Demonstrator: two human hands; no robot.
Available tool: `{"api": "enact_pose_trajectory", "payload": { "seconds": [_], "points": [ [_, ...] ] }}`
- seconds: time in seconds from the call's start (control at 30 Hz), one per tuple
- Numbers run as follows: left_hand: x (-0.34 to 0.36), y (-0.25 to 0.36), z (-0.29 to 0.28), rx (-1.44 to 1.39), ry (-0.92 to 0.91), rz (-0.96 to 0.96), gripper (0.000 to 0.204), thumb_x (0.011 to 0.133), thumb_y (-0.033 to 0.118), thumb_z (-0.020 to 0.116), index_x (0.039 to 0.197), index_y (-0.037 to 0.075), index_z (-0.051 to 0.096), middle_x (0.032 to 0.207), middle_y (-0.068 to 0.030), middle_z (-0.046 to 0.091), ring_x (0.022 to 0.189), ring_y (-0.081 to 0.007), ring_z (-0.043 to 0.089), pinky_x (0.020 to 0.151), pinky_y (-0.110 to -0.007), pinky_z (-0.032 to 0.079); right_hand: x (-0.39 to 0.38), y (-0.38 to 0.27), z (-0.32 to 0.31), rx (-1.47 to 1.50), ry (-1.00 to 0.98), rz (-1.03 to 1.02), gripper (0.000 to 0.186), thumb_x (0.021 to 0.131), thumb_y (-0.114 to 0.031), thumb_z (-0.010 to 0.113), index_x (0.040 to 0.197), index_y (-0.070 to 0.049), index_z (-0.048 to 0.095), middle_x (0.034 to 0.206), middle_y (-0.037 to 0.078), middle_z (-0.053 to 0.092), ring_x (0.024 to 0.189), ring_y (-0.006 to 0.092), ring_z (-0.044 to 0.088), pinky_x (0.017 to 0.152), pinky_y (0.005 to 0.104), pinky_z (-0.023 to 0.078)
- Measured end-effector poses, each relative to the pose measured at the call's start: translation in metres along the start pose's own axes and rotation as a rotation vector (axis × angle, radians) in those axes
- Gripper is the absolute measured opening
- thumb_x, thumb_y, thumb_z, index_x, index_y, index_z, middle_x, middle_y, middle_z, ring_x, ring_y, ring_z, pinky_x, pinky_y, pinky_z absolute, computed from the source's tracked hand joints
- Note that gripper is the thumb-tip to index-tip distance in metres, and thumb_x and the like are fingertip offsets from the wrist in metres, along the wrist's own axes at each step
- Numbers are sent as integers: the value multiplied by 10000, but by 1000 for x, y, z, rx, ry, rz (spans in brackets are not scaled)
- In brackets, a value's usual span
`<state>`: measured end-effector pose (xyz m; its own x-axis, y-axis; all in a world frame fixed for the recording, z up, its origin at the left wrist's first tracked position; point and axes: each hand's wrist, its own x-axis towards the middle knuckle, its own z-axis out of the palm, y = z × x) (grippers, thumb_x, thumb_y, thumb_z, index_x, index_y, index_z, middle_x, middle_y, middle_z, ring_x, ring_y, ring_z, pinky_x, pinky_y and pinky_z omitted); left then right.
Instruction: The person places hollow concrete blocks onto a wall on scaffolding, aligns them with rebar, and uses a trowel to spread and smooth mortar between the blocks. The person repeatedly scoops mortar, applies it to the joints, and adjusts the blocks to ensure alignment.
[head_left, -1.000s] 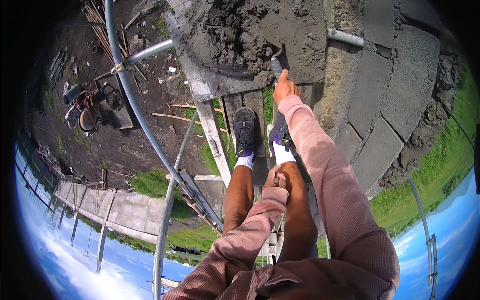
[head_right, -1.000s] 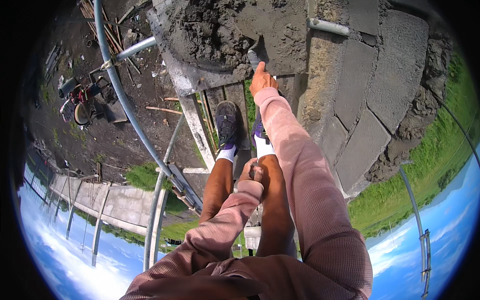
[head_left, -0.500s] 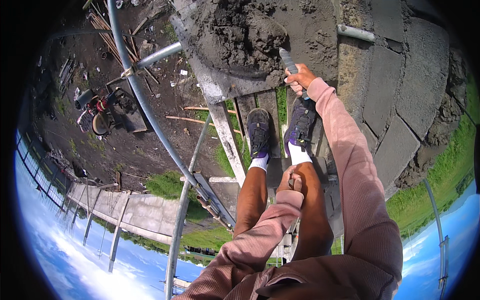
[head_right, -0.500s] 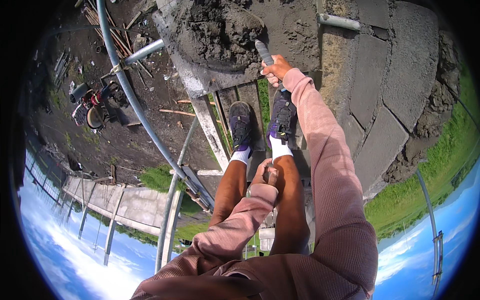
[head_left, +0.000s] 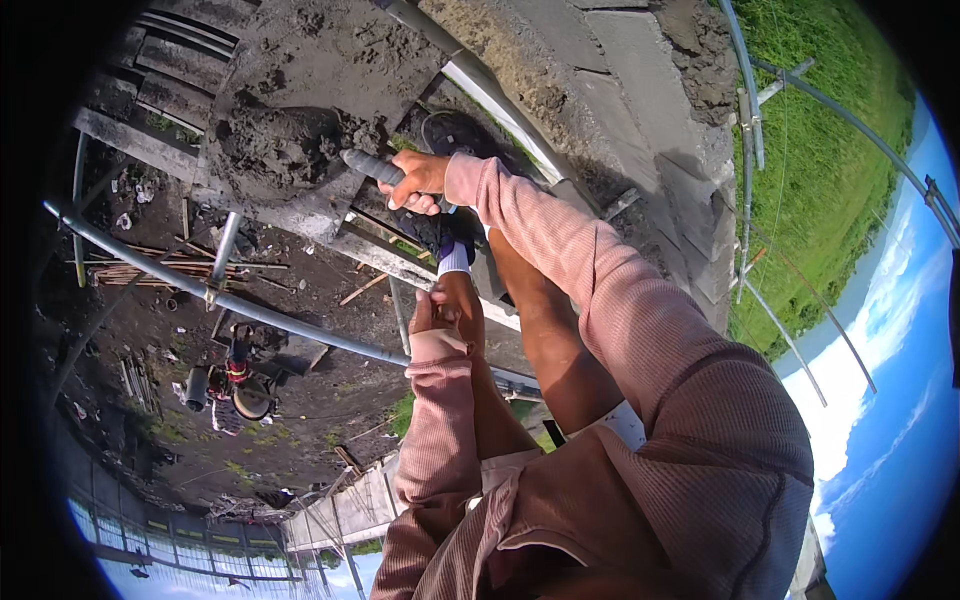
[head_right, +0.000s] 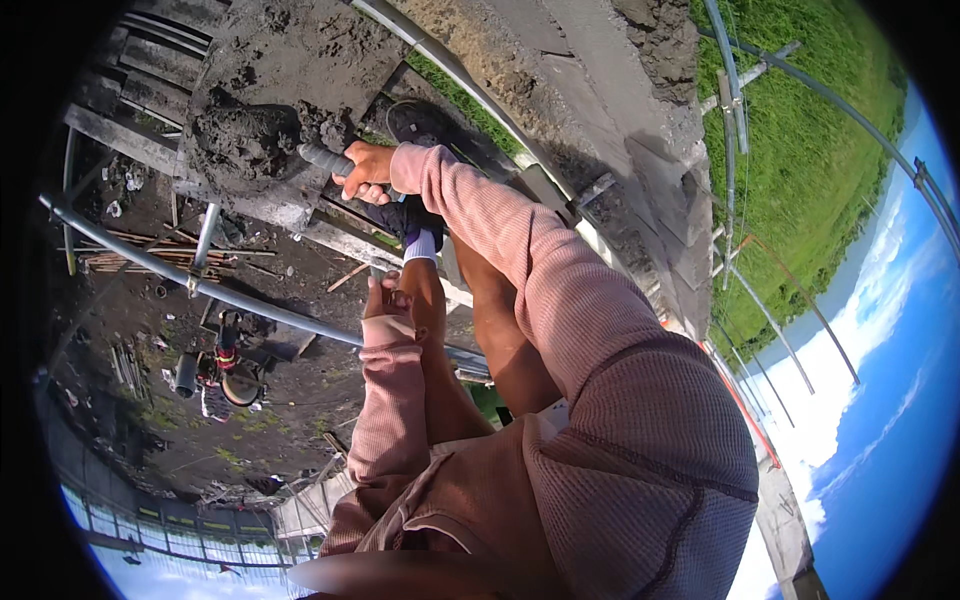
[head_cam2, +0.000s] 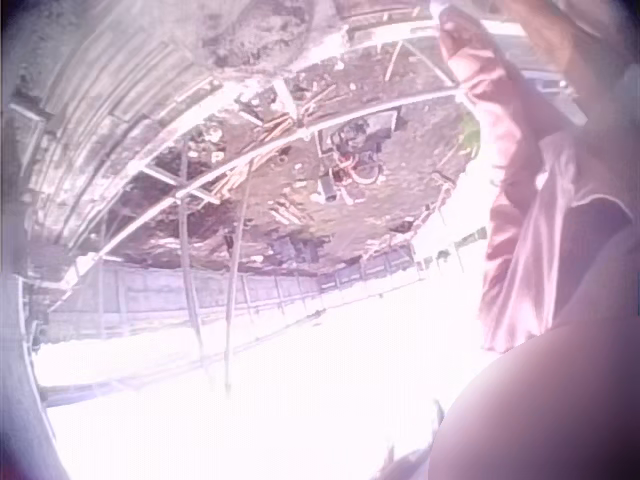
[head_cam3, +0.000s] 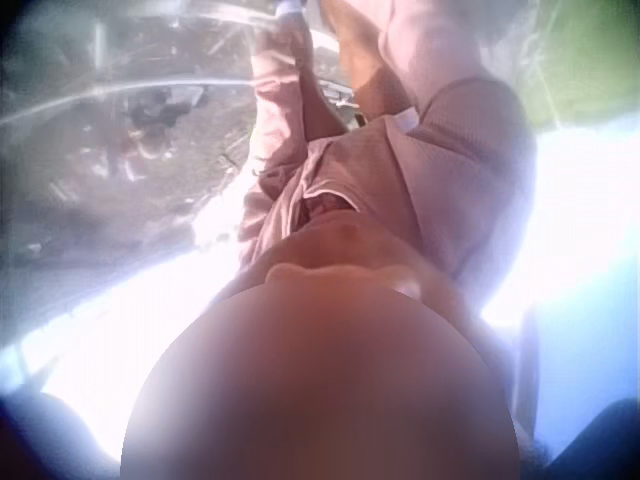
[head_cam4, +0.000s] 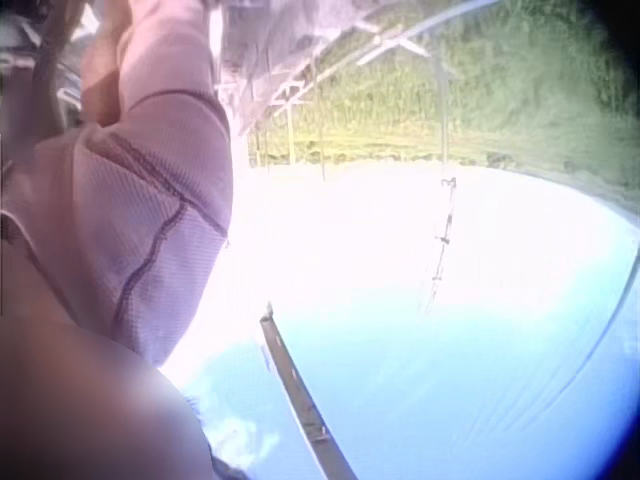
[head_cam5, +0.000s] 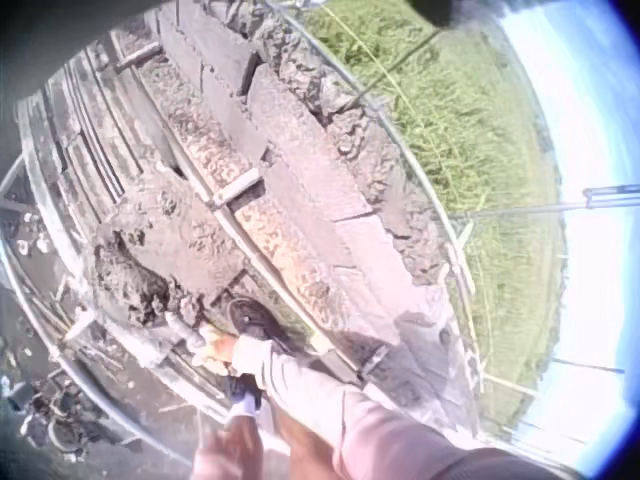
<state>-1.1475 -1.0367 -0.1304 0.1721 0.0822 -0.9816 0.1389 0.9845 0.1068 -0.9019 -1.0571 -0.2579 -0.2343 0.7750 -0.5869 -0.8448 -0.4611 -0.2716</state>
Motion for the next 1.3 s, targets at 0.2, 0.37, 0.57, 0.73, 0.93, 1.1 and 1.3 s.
{"api": "enact_pose_trajectory", "payload": {
  "seconds": [0.2,0.37,0.57,0.73,0.93,1.1,1.3],
  "points": [
    [-5,124,-75,508,242,287,267,933,326,686,970,63,663,847,4,637,639,-89,511,594,-227,428,-176,15,64,79,52,-132,250,781,-18,672,902,-51,455,539,-29,427,378,73,421,330,273,356],
    [-12,233,-158,770,336,104,286,942,346,675,1066,88,676,823,-15,632,686,-108,576,611,-253,472,-297,22,62,-62,304,-143,240,752,-37,669,902,-39,482,497,-1,442,354,105,444,318,291,349],
    [-56,232,-220,1156,562,101,169,984,263,571,995,98,609,768,-5,583,580,-119,489,531,-271,411,-378,72,73,137,422,-211,250,771,-54,684,866,-76,454,550,-37,413,385,62,412,357,262,324],
    [-90,139,-229,719,448,107,221,969,348,634,1042,140,621,810,-32,644,517,-106,441,482,-267,368,-413,140,58,414,417,-313,265,778,-63,707,849,-111,457,541,-41,414,380,61,398,350,257,283],
    [-121,39,-179,610,216,199,255,976,313,632,1160,137,628,854,-51,676,485,-90,490,453,-232,377,-485,180,-7,298,612,-471,218,820,-27,647,879,-100,451,575,-25,424,380,70,401,350,266,313],
    [-112,-57,-72,860,102,405,265,978,313,629,1160,120,648,856,-31,673,492,-73,487,439,-214,357,-496,169,-86,-612,1288,-485,204,839,-116,671,987,-14,574,669,101,618,505,230,616,477,379,487],
    [-107,-183,-7,835,-252,55,320,996,328,596,1235,117,626,913,-43,682,514,-76,505,460,-208,388,-466,195,-133,-942,1821,-58,430,881,-247,656,1251,-89,505,989,234,690,919,448,657,781,543,504]
  ]
}}
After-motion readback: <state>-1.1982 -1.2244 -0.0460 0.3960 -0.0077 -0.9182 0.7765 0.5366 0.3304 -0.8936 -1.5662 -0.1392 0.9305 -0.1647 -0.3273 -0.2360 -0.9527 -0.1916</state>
